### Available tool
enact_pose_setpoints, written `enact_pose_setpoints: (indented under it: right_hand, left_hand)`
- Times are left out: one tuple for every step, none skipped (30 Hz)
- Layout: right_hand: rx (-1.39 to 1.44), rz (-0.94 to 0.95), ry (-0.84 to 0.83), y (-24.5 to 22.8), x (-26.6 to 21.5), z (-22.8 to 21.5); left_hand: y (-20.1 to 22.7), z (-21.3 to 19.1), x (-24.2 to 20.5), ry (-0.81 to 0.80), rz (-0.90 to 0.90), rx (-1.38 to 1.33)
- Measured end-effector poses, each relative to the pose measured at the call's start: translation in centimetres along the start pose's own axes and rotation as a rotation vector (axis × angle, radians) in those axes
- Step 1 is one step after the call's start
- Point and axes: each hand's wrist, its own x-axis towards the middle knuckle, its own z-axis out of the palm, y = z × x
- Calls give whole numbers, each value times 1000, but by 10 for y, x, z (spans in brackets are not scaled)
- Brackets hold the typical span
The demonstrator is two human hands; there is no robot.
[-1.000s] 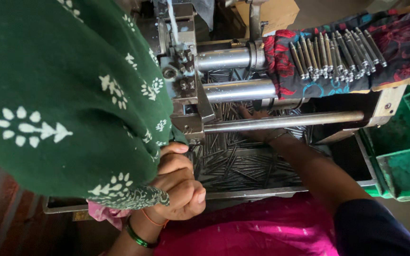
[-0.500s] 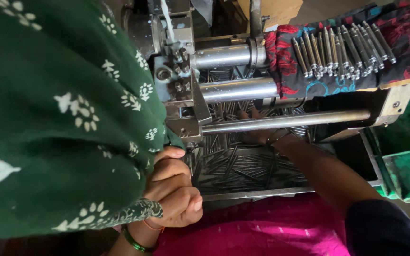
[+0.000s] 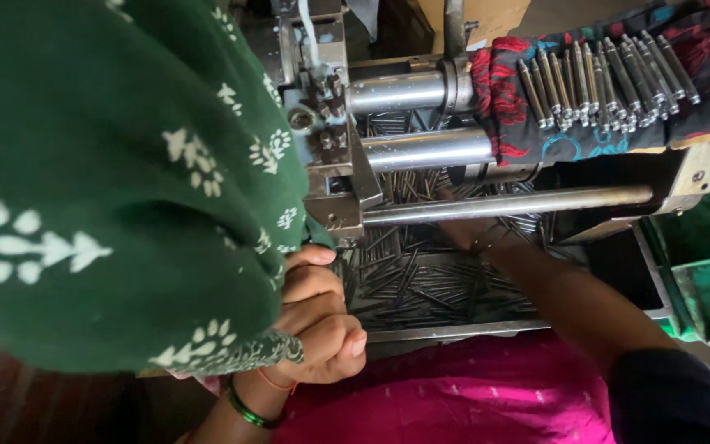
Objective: The person repeatedly picks up small metal rods from a tray, wipes them with a pink cloth, and places them into a green plastic bin. The person also adjusts a green cloth covering part of the machine.
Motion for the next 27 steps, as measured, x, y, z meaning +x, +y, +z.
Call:
enact_pose_setpoints:
  right_hand:
    - [11,14,38,-3,-1,-7]
    - [-69,-92,122,-8,-4,-16]
    - [-152,-201,204,-14,-10,-29]
    - [-236,-310,284,-23,-19,-44]
    - [-165,-236,165,-35,-29,-62]
    - [-94,-162,47,-48,-40,-81]
    - [-25,-86,-70,-62,-53,-102]
    - [-74,-176,35,-75,-66,-122]
    - [-120,-266,137,-90,-83,-139]
    - [-166,-357,238,-103,-97,-155]
    - [-134,-411,264,-113,-108,-170]
    - [-101,-464,291,-121,-119,-182]
    - [-71,-516,322,-127,-127,-192]
    - [-66,-522,317,-131,-133,-201]
    - [-61,-529,310,-134,-139,-209]
    - [-57,-537,304,-136,-145,-216]
    - [-40,-553,326,-135,-150,-223]
    - [-24,-568,349,-132,-155,-231]
    - [-9,-583,374,-129,-159,-238]
    - [-31,-577,402,-127,-163,-245]
    - [-52,-569,428,-124,-168,-253]
    - [-73,-562,454,-121,-173,-260]
    - [-100,-531,463,-116,-180,-269]
    - [-126,-500,471,-109,-188,-278]
    - [-151,-471,476,-102,-196,-287]
    - [-174,-405,473,-92,-206,-296]
    - [-193,-340,471,-79,-218,-306]
  left_hand:
    - [0,0,-1,-10,-4,-2]
    - [0,-1,-2,-20,-8,-3]
    - [0,-1,-3,-27,-12,-5]
    - [-1,-2,-3,-26,-7,-5]
    - [0,-1,-4,-26,-2,-6]
    - [1,-1,-4,-26,4,-7]
    - [0,-2,-4,-31,13,-13]
    - [-1,-2,-4,-36,22,-19]
    - [-1,-3,-5,-44,28,-28]
    - [0,-4,-6,-46,30,-18]
    - [0,-4,-6,-48,32,-11]
    - [2,-5,-7,-51,34,-3]
    - [3,-5,-6,-43,33,-11]
    - [4,-4,-5,-35,32,-18]
    - [6,-4,-4,-26,29,-24]
    - [8,-3,-3,-17,26,-15]
    - [10,-3,-2,-9,23,-5]
    - [12,-4,-1,-1,21,6]
    - [14,-5,0,-10,15,4]
    - [16,-6,2,-18,9,1]
    - [18,-7,3,-26,2,-2]
    - [19,-7,4,-25,3,5]
    - [20,-8,5,-22,3,11]
    - [21,-8,6,-19,2,17]
    - [21,-8,6,-16,5,10]
    - [21,-7,7,-13,8,3]
    - [21,-7,6,-11,9,-2]
